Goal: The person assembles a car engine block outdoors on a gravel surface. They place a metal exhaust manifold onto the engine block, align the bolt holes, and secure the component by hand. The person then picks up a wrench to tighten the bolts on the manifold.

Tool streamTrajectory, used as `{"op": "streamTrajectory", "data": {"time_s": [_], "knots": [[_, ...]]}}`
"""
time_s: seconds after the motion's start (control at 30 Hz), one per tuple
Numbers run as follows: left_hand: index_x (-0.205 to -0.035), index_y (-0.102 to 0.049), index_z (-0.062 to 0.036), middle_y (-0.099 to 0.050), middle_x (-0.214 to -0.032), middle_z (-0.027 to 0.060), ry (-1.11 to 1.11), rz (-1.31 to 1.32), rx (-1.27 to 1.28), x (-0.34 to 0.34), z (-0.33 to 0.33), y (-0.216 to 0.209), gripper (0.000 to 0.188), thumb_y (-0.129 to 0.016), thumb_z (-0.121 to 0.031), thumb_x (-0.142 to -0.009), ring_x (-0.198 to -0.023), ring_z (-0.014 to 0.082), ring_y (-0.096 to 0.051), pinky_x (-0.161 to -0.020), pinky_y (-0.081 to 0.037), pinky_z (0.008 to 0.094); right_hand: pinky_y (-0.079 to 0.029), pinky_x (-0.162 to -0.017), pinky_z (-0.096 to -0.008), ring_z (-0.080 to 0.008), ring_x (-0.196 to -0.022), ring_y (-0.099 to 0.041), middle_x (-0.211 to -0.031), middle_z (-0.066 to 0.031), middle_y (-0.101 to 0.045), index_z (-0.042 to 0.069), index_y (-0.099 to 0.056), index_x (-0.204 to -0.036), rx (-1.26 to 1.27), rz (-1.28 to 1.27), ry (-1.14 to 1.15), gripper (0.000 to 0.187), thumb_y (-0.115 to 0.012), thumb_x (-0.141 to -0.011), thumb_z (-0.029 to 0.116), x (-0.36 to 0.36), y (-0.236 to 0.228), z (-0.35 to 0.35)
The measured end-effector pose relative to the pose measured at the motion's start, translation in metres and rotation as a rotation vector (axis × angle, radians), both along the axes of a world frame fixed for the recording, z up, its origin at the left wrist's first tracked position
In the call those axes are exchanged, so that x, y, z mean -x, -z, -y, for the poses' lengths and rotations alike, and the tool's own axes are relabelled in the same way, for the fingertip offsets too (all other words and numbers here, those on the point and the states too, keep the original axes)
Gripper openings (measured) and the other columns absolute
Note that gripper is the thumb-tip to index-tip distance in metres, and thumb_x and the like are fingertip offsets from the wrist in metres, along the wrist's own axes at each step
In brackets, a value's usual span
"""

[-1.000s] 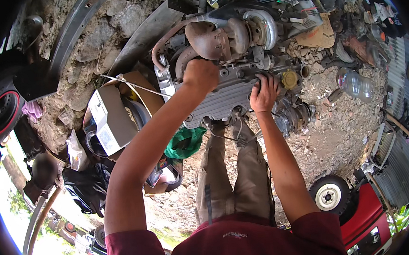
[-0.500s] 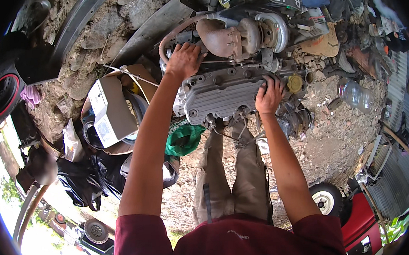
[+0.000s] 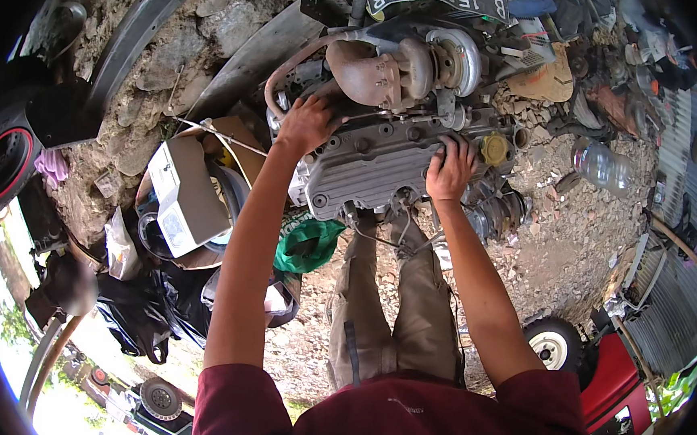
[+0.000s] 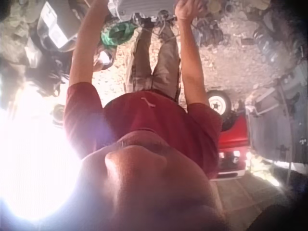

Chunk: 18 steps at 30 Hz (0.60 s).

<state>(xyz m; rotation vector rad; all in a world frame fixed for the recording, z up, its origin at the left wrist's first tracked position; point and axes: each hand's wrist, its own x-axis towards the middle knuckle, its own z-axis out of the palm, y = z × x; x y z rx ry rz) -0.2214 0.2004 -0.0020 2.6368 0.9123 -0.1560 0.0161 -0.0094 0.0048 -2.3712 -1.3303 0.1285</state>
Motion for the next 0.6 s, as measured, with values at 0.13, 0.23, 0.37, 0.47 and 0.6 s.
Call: {"op": "streamTrajectory", "data": {"time_s": [0.13,0.23,0.37,0.47,0.6], "knots": [[-0.087,-0.070,-0.0026,-0.067,-0.095,0.0160,0.094,-0.188,0.203,-0.019,-0.004,-0.004,0.045,-0.046,-0.039,-0.100,-0.101,0.0324,-0.061,-0.095,-0.043,0.0409,-0.028,-0.103,-0.0509,-0.0335,-0.119,-0.047,-0.118,-0.0108,-0.058,0.010,-0.061,-0.110,-0.025,0.006,-0.011,0.030,-0.049,-0.086,0.024,0.000,0.000,0.000],[-0.086,-0.070,-0.0022,-0.068,-0.097,0.0162,0.075,-0.224,0.232,-0.022,-0.004,0.000,0.046,-0.045,-0.038,-0.100,-0.102,0.0330,-0.061,-0.098,-0.042,0.0419,-0.028,-0.103,-0.0507,-0.0336,-0.119,-0.048,-0.117,-0.0109,-0.058,0.010,-0.061,-0.109,-0.041,0.015,-0.015,0.029,-0.049,-0.087,0.024,-0.001,0.003,0.002],[-0.092,-0.069,-0.0015,-0.069,-0.100,0.0172,0.128,-0.121,0.131,-0.015,-0.004,-0.001,0.045,-0.044,-0.038,-0.101,-0.108,0.0329,-0.060,-0.096,-0.044,0.0427,-0.028,-0.104,-0.0508,-0.0337,-0.118,-0.047,-0.117,-0.0109,-0.058,0.010,-0.061,-0.109,-0.031,0.018,-0.012,0.029,-0.049,-0.087,0.024,-0.001,0.004,0.002],[-0.098,-0.066,-0.0006,-0.068,-0.098,0.0200,0.052,0.037,0.091,-0.007,-0.010,-0.003,0.046,-0.044,-0.041,-0.101,-0.104,0.0370,-0.061,-0.091,-0.047,0.0465,-0.028,-0.104,-0.0507,-0.0334,-0.119,-0.047,-0.118,-0.0106,-0.058,0.011,-0.061,-0.110,-0.042,0.028,-0.025,0.030,-0.049,-0.087,0.024,0.000,0.005,0.002],[-0.098,-0.063,0.0009,-0.068,-0.096,0.0218,-0.061,-0.125,0.292,0.003,-0.018,-0.031,0.045,-0.045,-0.041,-0.100,-0.094,0.0407,-0.064,-0.085,-0.050,0.0505,-0.028,-0.104,-0.0507,-0.0328,-0.119,-0.047,-0.119,-0.0101,-0.058,0.012,-0.061,-0.112,-0.023,0.013,-0.017,0.030,-0.049,-0.087,0.024,0.001,0.005,0.003]]}}
